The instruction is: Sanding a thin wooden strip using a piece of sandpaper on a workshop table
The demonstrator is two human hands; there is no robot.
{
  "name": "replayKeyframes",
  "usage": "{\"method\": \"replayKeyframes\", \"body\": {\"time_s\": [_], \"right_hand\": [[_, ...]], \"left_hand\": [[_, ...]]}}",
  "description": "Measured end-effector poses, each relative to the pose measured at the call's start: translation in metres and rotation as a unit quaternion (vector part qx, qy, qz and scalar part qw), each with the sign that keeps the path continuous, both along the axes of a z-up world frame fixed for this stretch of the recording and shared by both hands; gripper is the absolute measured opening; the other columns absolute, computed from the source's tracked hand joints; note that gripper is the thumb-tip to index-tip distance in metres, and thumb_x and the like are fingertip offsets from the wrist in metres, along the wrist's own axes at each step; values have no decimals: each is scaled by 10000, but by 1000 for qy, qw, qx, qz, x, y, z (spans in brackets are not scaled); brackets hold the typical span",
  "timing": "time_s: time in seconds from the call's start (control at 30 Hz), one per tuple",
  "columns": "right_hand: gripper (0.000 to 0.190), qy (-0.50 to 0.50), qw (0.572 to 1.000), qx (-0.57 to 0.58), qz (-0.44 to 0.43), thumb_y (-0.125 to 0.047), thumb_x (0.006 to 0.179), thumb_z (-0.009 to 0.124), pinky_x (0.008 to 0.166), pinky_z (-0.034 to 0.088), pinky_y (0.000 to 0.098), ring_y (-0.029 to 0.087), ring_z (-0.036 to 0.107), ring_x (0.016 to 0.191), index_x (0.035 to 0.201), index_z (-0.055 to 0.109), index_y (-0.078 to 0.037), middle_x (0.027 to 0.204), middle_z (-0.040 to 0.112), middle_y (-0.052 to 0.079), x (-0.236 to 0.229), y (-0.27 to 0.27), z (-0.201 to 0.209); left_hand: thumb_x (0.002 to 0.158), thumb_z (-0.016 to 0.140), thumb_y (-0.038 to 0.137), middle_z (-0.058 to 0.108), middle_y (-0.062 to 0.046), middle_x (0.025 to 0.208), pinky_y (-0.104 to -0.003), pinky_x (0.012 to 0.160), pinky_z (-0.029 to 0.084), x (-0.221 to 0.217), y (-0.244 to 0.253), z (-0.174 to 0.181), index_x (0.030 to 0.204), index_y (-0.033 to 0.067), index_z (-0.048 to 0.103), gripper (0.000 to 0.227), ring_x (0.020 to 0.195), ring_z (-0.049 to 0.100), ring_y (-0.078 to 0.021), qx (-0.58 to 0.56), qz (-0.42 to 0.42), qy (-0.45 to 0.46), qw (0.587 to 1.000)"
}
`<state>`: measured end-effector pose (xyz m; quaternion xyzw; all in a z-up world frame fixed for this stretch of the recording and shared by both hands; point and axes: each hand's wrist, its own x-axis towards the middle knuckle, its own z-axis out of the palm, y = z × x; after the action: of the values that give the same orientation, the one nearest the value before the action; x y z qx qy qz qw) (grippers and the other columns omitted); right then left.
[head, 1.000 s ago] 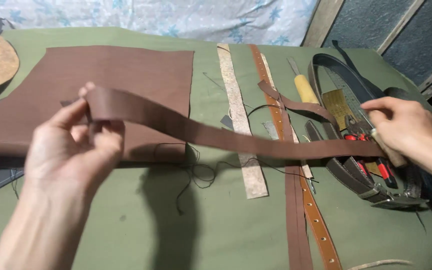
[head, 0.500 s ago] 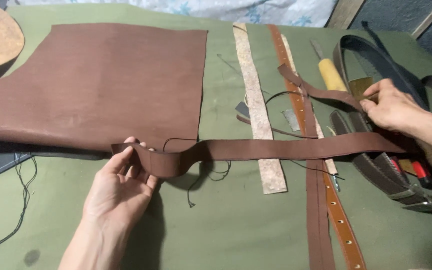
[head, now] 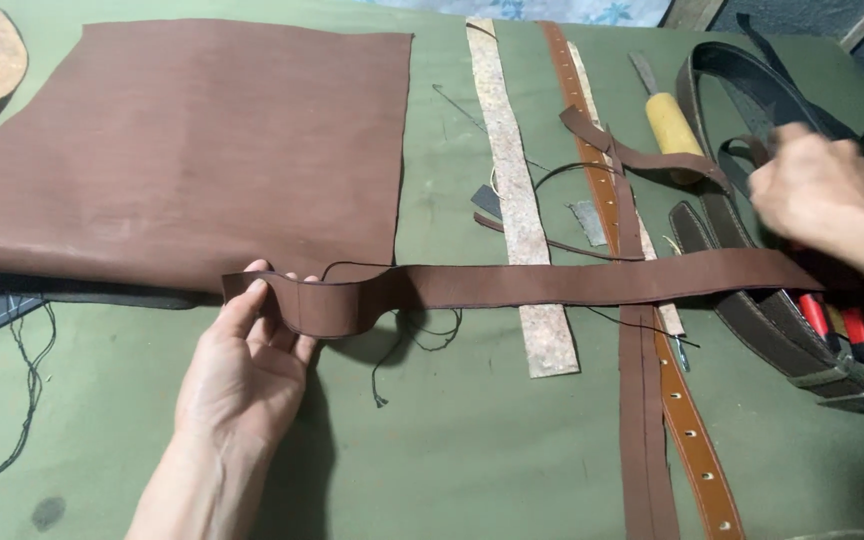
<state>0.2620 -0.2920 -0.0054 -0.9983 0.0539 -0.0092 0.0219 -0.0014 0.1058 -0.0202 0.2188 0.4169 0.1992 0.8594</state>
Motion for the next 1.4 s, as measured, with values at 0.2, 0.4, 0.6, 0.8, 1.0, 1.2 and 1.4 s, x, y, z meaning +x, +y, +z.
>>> {"method": "replayKeyframes", "body": {"time_s": [0.2, 0.4, 0.6, 0.8, 1.0, 1.2, 1.4], "right_hand": [[566, -341, 918, -11, 203, 44, 1045, 508, 674, 553, 498, 442, 698, 791, 1609, 484, 87, 972, 727, 303, 50, -74, -12], [567, -260, 893, 126, 345, 223, 914, 368, 788, 605, 364, 250, 720, 802, 1205, 784, -28, 1043, 774, 135, -21, 31, 60], [214, 4, 975, -109, 193, -135, 957, 526, 1020, 497, 483, 347, 502, 1268, 1089, 692, -103, 979, 719, 91, -90, 153, 55], [625, 28, 967, -93, 235, -641, 949, 567, 1022, 399, 542, 353, 440, 1314, 1220, 668, -87, 1405, 506, 167, -109, 177, -16], [386, -21, 978, -62, 198, -455, 850, 669, 972, 405, 515, 340, 520, 1184, 1012, 756, -115, 1284, 558, 123, -96, 180, -36], [545, 69, 991, 94, 61, -349, 801, 805, 1151, 328, 525, 343, 434, 1338, 1195, 609, -28, 1406, 432, 158, -106, 196, 14], [355, 49, 987, 136, 76, -333, 877, 699, 982, 491, 464, 317, 650, 1083, 564, 726, -167, 1025, 720, 103, -85, 174, 13]], "left_hand": [[976, 567, 78, 712, -110, 1141, -423, 992, 628, -2, -7, 8, 1210, 129, 641, 250, 1072, 726, -257, 11, 10, 3, 1000], [931, 606, 76, 732, -31, 1199, -336, 918, 637, -1, -4, -6, 1149, 158, 699, 250, 1008, 703, -148, 19, 12, 10, 1000], [927, 606, 82, 740, -75, 1196, -358, 924, 606, -2, -2, -23, 1191, 163, 668, 284, 1056, 710, -198, 56, 8, -6, 998], [925, 608, 74, 709, -86, 1178, -317, 934, 593, -4, -14, -9, 1235, 114, 690, 322, 1033, 676, -185, 70, 25, 14, 997], [936, 595, 68, 720, -87, 1186, -333, 943, 595, -3, -14, -8, 1224, 105, 688, 304, 1061, 686, -195, 77, 26, 14, 997], [939, 593, 64, 714, -97, 1195, -323, 954, 596, -5, -16, -4, 1247, 100, 691, 326, 1045, 669, -181, 81, 23, 16, 996], [971, 574, 62, 711, -104, 1221, -334, 938, 609, -8, -19, 4, 1255, 78, 681, 303, 1034, 662, -178, 105, 12, 19, 994]]}}
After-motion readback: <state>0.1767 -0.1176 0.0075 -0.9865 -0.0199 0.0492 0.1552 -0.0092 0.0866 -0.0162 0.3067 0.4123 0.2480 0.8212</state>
